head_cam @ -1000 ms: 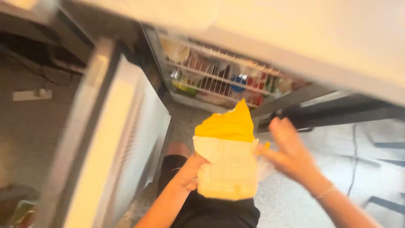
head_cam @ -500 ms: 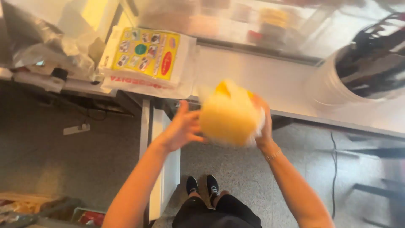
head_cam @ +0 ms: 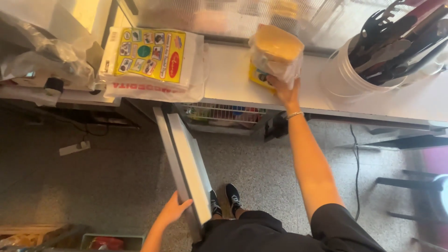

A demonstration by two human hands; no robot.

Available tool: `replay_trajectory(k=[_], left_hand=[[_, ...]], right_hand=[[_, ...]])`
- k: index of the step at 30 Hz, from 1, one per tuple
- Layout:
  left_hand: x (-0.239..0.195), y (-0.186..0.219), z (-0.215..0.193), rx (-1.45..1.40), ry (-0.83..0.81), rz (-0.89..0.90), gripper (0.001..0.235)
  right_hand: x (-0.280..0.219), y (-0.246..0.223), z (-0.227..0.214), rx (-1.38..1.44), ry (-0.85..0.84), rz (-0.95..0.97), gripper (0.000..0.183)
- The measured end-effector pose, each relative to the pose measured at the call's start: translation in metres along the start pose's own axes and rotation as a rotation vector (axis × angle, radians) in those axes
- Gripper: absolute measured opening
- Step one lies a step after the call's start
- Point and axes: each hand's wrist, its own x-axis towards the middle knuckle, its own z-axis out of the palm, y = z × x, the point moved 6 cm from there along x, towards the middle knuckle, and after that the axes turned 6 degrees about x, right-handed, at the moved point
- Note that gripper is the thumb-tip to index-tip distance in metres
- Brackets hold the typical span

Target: Retrieving a block of cheese from a refrigerator, unwrapping it, and using a deli slicer to create individual slices.

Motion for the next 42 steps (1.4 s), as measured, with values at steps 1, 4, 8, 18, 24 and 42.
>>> replay_trajectory(k=[1,4,8,18,24,42], left_hand=[[0.012,0.002,0.002,-0.002,-0.007,-0.001,0.083],[0.027,0.026,0.028,0.152,-0.105,0.182,0.091],[0.026,0.086,0.034,0.268,-0.126,0.165,0.104],[0.088,0.179,0.109,-0.368,-0.140,0.209,0.090],[0.134,0.243,0.107,-0.323,-0.087,0.195,0.090],[0.206,0.376,0.093,-0.431,0.127,0.182,0.082]], right_hand=[[-0.003,-0.014,0.000,-0.006,-0.001,0.003,0.060],[-0.021,0.014,-0.016,-0.059,0.051,0.436,0.060],[-0.013,-0.006,-0.016,-0.359,-0.048,0.115,0.062],[-0.040,-0.042,0.002,-0.341,0.090,0.045,0.111],[-0.026,0.036,-0.019,0.247,0.201,-0.069,0.117],[0.054,0.047,-0.037,0.062,-0.288,0.044,0.120]])
